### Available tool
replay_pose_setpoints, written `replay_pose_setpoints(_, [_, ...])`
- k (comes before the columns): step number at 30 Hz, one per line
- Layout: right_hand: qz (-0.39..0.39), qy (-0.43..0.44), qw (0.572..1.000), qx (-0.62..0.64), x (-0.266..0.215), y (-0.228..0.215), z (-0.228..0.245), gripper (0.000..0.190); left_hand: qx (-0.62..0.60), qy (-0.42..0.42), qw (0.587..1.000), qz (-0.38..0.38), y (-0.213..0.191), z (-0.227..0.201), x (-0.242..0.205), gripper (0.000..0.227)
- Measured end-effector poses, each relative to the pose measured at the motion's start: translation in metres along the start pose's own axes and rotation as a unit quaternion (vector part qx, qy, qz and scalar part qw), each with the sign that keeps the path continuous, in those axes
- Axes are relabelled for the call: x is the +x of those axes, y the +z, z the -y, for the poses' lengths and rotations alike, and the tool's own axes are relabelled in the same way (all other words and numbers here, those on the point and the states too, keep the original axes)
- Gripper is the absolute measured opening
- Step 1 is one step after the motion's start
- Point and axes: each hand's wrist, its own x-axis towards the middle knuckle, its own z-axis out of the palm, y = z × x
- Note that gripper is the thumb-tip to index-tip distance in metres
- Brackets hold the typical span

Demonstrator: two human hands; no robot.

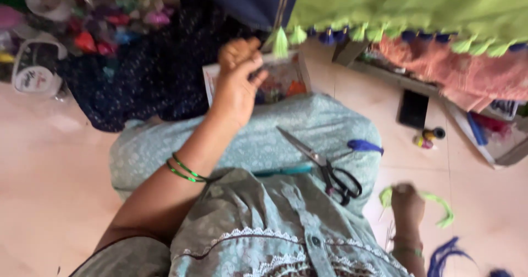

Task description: Sewing a decorative pom-pom border onto the edge of a green fabric garment by hand.

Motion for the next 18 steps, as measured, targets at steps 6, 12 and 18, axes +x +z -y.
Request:
replay_pose_setpoints(6, [-0.026, -0.248, 0.936, 0.249, -0.014, -0.104, 0.205, 0.015, 0.171, 0.131, 0.973, 0.084, 0.039, -0.052, -0.001, 0.053])
replay_pose_setpoints(12, [0.144, -0.67, 0.72, 0.107, -0.087, -0.095, 0.353, 0.03, 0.194, 0.082, 0.973, 0.09, 0.045, -0.046, 0.026, 0.02])
replay_pose_setpoints(18, [0.13, -0.754, 0.644, -0.02, -0.099, -0.065, 0.379, 0.033, 0.254, 0.078, 0.957, 0.115, 0.055, -0.071, 0.02, 0.023])
